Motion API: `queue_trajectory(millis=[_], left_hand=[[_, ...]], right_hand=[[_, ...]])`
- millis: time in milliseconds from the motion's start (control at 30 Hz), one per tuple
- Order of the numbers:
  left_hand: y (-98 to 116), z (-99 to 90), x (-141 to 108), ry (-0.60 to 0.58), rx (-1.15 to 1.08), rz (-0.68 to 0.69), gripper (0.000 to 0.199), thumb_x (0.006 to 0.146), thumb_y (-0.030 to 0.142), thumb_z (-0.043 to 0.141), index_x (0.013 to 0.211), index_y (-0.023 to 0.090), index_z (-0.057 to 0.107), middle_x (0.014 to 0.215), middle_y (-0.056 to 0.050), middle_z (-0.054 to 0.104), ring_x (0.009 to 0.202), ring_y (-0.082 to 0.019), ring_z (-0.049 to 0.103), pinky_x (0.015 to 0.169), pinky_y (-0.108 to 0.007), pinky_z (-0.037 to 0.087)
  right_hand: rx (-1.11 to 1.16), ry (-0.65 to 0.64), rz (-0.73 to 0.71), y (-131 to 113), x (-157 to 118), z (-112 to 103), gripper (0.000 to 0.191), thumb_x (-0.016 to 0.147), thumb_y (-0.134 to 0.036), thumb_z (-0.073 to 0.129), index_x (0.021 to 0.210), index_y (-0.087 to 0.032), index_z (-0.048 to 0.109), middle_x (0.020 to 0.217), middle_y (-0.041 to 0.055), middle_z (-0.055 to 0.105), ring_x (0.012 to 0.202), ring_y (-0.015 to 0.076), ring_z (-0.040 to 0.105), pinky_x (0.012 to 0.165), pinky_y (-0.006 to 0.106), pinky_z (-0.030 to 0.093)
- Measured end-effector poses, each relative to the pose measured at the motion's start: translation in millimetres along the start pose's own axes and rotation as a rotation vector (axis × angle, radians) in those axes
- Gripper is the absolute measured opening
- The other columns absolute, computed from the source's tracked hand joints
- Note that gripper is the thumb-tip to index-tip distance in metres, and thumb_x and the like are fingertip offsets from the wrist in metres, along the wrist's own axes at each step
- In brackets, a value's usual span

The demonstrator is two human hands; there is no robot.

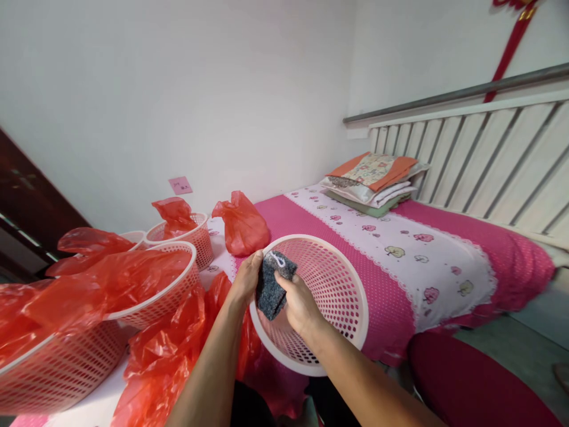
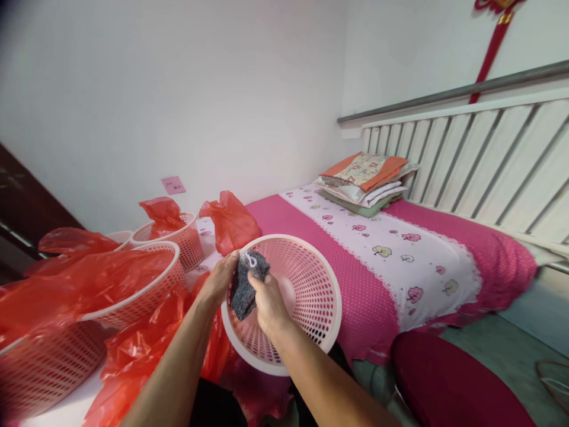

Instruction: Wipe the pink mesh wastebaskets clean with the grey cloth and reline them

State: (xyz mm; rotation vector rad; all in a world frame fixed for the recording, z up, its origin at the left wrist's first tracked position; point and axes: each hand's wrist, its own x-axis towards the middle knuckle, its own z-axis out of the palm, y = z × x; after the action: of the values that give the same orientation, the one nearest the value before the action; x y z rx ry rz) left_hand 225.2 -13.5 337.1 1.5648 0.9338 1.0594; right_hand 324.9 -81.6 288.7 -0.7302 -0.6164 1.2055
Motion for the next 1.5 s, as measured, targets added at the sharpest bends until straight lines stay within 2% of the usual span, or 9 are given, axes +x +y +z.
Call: queue_trajectory(millis=[300,433,567,733,900,1067,1233,1333,1500], left_hand=[[-4.7,-6.8,2.1,-0.036,-0.098,-0.057,0.060,0.075,0.074,0.070,0.085,0.016,0.073,0.076,-0.007,0.077,0.088,-0.030,0.072,0.085,-0.041,0.055],[-10.6,-10.0,7.8,-0.011,-0.034,0.002,0.067,0.075,0.078,0.067,0.092,0.014,0.075,0.094,-0.012,0.081,0.100,-0.033,0.072,0.095,-0.043,0.052],[-20.7,-14.7,16.5,-0.061,-0.055,0.046,0.070,0.079,0.073,0.066,0.113,0.012,0.074,0.112,-0.015,0.081,0.113,-0.035,0.070,0.106,-0.046,0.049],[-25.4,-22.7,22.3,-0.043,0.131,0.183,0.062,0.086,0.062,0.061,0.121,0.012,0.073,0.128,-0.017,0.076,0.130,-0.033,0.063,0.118,-0.045,0.039],[-21.3,-26.0,20.0,-0.032,0.260,0.155,0.051,0.091,0.058,0.051,0.104,0.015,0.075,0.105,-0.011,0.078,0.105,-0.028,0.068,0.100,-0.040,0.049],[-14.5,-35.9,18.2,-0.083,0.417,0.124,0.042,0.085,0.055,0.059,0.093,0.016,0.074,0.081,-0.003,0.070,0.076,-0.021,0.061,0.073,-0.032,0.048],[-6.4,-48.3,16.0,-0.131,0.455,0.056,0.033,0.076,0.044,0.064,0.094,0.019,0.076,0.077,-0.003,0.071,0.074,-0.022,0.063,0.065,-0.030,0.047],[-6.0,-48.1,14.4,-0.110,0.391,0.048,0.033,0.076,0.043,0.064,0.096,0.019,0.077,0.081,-0.004,0.075,0.078,-0.023,0.065,0.068,-0.031,0.049],[-7.7,-30.9,9.4,-0.063,0.242,-0.049,0.045,0.076,0.044,0.068,0.112,0.018,0.074,0.093,-0.006,0.076,0.078,-0.021,0.065,0.067,-0.031,0.051]], right_hand=[[-0.280,-0.328,0.002,-19.7,-32.6,-10.1,0.023,0.084,-0.030,0.073,0.105,-0.021,0.079,0.093,0.0018,0.078,0.092,0.0233,0.070,0.088,0.034,0.054],[-0.554,-0.497,-0.153,-27.2,-56.4,-20.6,0.032,0.087,-0.011,0.061,0.113,-0.022,0.076,0.108,0.0022,0.077,0.107,0.0222,0.069,0.104,0.037,0.051],[-0.821,-0.463,-0.356,-14.5,-77.5,-29.6,0.043,0.093,-0.006,0.055,0.130,-0.026,0.065,0.126,0.0058,0.071,0.121,0.0226,0.065,0.111,0.040,0.048],[-1.151,-0.421,-0.471,9.7,-83.8,-36.6,0.039,0.090,-0.003,0.057,0.124,-0.022,0.060,0.118,0.0097,0.069,0.115,0.0274,0.067,0.103,0.043,0.053],[-1.254,-0.512,-0.537,9.0,-84.5,-38.0,0.036,0.090,-0.004,0.059,0.121,-0.022,0.058,0.115,0.0079,0.069,0.110,0.0264,0.068,0.099,0.039,0.055],[-1.383,-0.635,-0.595,4.6,-93.6,-39.5,0.046,0.089,-0.005,0.059,0.134,-0.019,0.055,0.125,0.0113,0.068,0.118,0.0297,0.065,0.106,0.042,0.052],[-1.358,-0.743,-0.573,6.7,-100.1,-42.5,0.049,0.088,-0.003,0.053,0.134,-0.018,0.058,0.126,0.0116,0.069,0.117,0.0276,0.065,0.107,0.038,0.051],[-1.264,-0.660,-0.472,8.0,-93.8,-49.4,0.053,0.081,-0.001,0.054,0.130,-0.020,0.063,0.122,0.0101,0.073,0.117,0.0264,0.067,0.105,0.037,0.052],[-0.972,-0.204,-0.272,-8.5,-54.8,-70.1,0.035,0.092,-0.015,0.054,0.124,-0.021,0.068,0.108,0.0088,0.079,0.100,0.0236,0.075,0.091,0.034,0.056]])
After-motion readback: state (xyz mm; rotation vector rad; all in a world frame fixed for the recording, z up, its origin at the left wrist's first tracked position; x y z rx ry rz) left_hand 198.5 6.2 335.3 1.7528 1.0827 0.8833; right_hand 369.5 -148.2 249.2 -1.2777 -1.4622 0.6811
